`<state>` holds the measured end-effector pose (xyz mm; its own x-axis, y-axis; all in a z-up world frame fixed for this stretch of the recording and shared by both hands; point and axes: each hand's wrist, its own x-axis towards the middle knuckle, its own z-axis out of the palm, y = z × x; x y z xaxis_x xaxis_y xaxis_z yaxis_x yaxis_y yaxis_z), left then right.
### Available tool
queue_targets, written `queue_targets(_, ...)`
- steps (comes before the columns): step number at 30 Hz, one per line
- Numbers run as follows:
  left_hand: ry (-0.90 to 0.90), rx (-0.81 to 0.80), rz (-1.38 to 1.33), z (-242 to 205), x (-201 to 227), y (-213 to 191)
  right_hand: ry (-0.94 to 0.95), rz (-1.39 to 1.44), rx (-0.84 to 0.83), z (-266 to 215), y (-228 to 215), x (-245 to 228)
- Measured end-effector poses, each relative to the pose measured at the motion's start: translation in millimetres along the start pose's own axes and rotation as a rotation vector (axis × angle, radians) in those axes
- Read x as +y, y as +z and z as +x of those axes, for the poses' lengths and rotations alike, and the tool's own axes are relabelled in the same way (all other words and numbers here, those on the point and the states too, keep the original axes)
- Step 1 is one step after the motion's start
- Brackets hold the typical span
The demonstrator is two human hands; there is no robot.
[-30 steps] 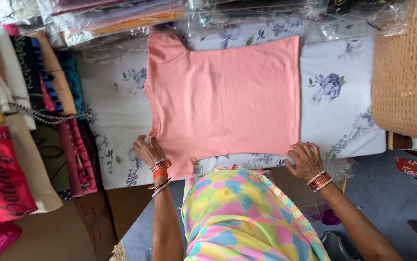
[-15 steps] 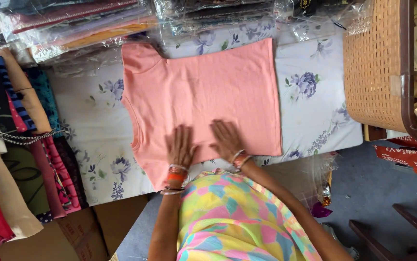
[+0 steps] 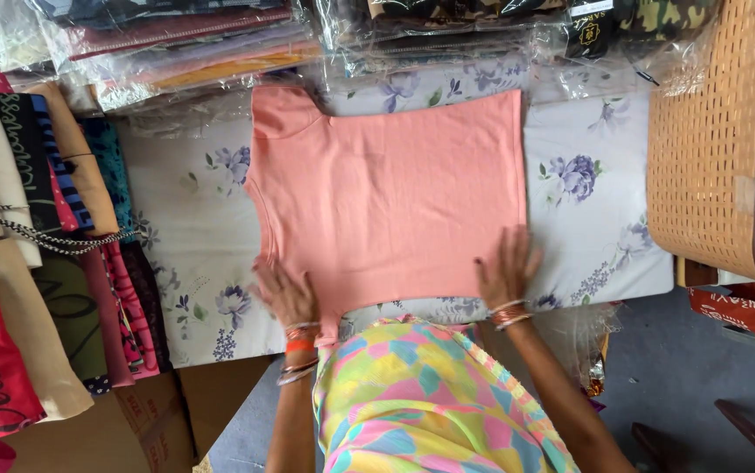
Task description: Folding various t-shirts and pants on a table in a garment processing area.
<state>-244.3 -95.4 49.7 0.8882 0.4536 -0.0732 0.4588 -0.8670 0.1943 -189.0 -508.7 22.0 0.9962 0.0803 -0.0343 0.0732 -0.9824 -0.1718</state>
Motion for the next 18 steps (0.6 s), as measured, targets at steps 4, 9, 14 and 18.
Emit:
queue_targets(4,0.202,-0.058,0.026,15.4,60.7,32.3,-0.206,0.351,-0.041,30.6,15.8,-82.2)
queue_targets(9,0.555,-0.093,0.064,48.6,86.8,28.1,-0.502,0.166,-0.196,88.6,-4.5,-121.9)
queue_targets(14,0.333,-0.101,0.096,53.8,37.6,8.3,-0.156,0.027,-0.131,110.9,-13.1,-6.6)
queue_targets(18,0.283,-0.11,0.049,67.3,37.1,16.1,-0.083,-0.042,-0.069,113.7,-14.4,28.2)
